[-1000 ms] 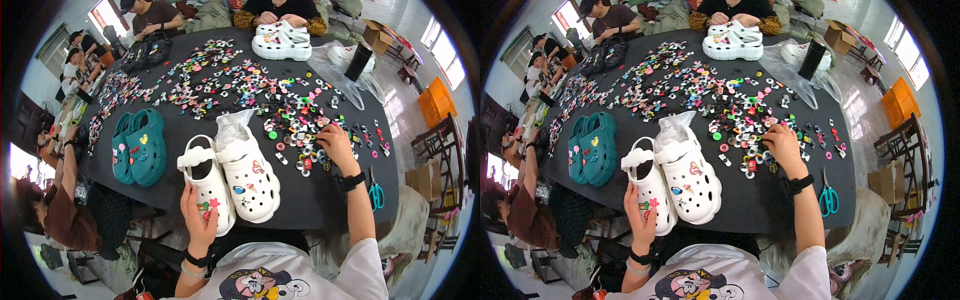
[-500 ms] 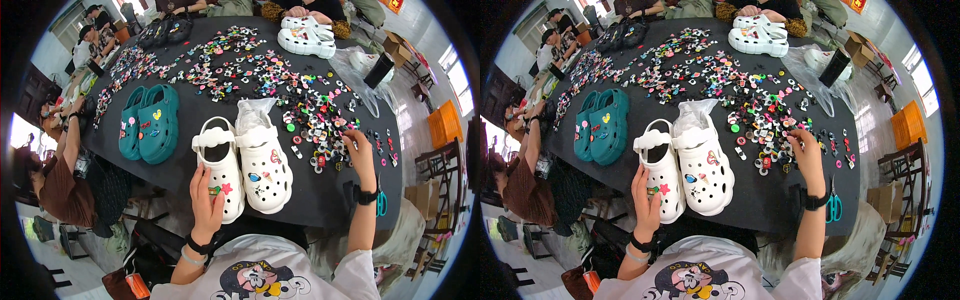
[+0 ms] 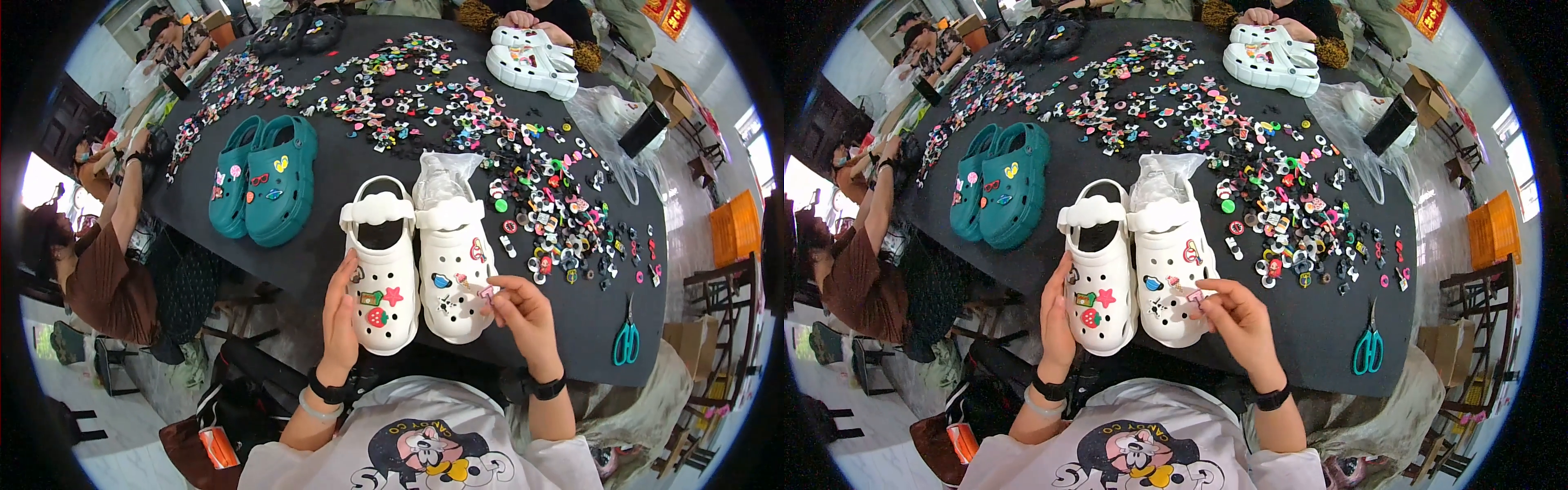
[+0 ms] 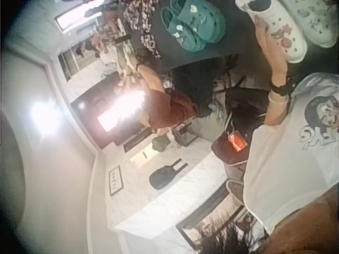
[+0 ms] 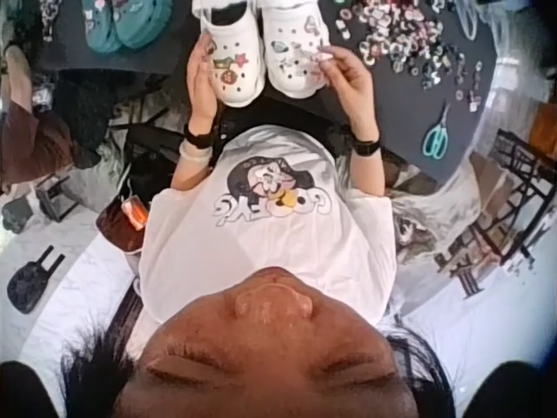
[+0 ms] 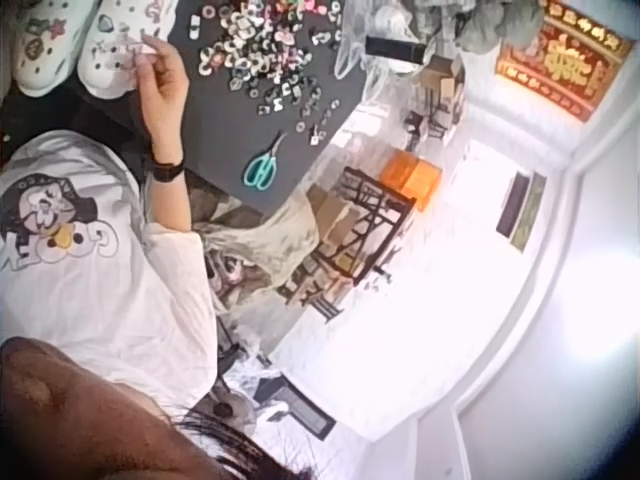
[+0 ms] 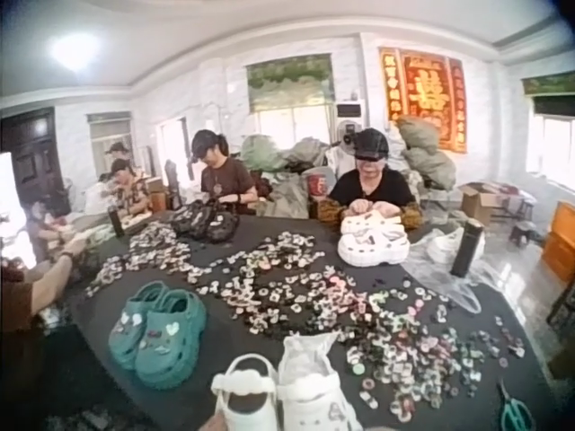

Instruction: Decorate clog-style shoes by inserting plastic charms into the holes.

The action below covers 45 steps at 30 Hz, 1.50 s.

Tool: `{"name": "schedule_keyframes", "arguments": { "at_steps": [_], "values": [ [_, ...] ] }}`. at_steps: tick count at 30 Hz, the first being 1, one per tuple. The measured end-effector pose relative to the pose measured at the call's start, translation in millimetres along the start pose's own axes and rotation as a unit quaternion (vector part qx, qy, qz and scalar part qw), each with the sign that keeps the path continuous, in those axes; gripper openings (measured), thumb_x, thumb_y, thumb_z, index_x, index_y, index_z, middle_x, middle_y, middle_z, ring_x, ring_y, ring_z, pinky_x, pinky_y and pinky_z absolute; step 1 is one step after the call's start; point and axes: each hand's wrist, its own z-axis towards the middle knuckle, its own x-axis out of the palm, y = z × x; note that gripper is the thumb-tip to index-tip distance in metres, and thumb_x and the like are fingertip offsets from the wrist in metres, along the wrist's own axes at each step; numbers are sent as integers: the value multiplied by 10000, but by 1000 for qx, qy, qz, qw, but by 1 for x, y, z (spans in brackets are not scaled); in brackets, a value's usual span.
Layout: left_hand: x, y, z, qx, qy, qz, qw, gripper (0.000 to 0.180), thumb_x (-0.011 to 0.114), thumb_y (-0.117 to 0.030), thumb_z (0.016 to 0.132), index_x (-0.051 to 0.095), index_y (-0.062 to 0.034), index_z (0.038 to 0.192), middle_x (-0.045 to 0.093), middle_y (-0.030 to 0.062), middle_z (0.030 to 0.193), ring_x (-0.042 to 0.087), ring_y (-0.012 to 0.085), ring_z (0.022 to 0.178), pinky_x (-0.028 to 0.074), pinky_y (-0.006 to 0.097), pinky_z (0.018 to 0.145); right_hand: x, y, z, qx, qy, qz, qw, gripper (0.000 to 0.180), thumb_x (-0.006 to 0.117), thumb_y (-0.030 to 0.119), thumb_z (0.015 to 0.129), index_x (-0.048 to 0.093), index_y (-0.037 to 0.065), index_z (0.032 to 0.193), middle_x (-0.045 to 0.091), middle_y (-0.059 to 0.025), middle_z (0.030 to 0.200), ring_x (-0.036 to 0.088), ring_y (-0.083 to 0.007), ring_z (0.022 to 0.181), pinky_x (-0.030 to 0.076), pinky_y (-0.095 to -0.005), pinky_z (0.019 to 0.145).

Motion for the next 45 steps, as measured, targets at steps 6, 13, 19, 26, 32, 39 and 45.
{"name": "schedule_keyframes", "arguments": {
  "at_steps": [6,13,19,26,32,39,45],
  "values": [
    [-9,8,-1,-34,-4,-94,995,531,344,-245,1003,359,56,1440,371,180,1508,348,261,1400,228,383,1168,26,9,2,-8,23,-22,999,312,579,38,958,543,2,1266,707,-60,908,602,-54,769,454,-197,648],
    [-11,9,-3,-39,-3,-110,993,529,352,-190,974,345,67,1436,370,188,1506,358,263,1390,230,378,1165,39,7,-3,13,36,-17,999,383,614,24,935,471,18,1290,711,-76,908,603,-60,740,452,-192,627],
    [-6,3,-2,-37,-12,-81,996,543,362,-173,955,334,85,1432,363,208,1502,347,277,1396,214,389,1172,46,7,-7,36,51,-13,998,288,619,19,931,449,36,1163,717,-98,919,562,-55,657,456,-192,590],
    [-3,2,-1,-22,-7,-35,999,546,379,-184,965,329,96,1431,350,223,1507,338,290,1402,207,401,1176,43,2,-9,27,54,20,998,257,621,18,933,437,41,1111,719,-110,912,582,-59,679,466,-196,595],
    [-4,3,-2,-21,-10,-9,1000,532,384,-146,941,356,77,1423,363,212,1500,345,286,1399,213,398,1173,29,3,-22,13,56,-10,998,258,630,9,924,500,17,1147,724,-118,937,622,-69,748,485,-202,625],
    [-5,1,-2,-22,-6,31,999,525,391,-94,908,394,51,1412,382,196,1491,354,280,1393,221,393,1170,-7,4,-38,21,-11,-16,1000,269,627,15,927,593,9,1194,722,-72,943,630,-68,781,488,-201,660],
    [-5,0,-2,-19,-8,71,997,530,397,-48,879,427,28,1403,398,183,1483,362,276,1388,227,388,1167,-15,-3,-34,-12,-45,-51,998,215,587,31,952,638,1,1158,643,-41,990,603,-83,876,472,-217,743]
  ]
}}
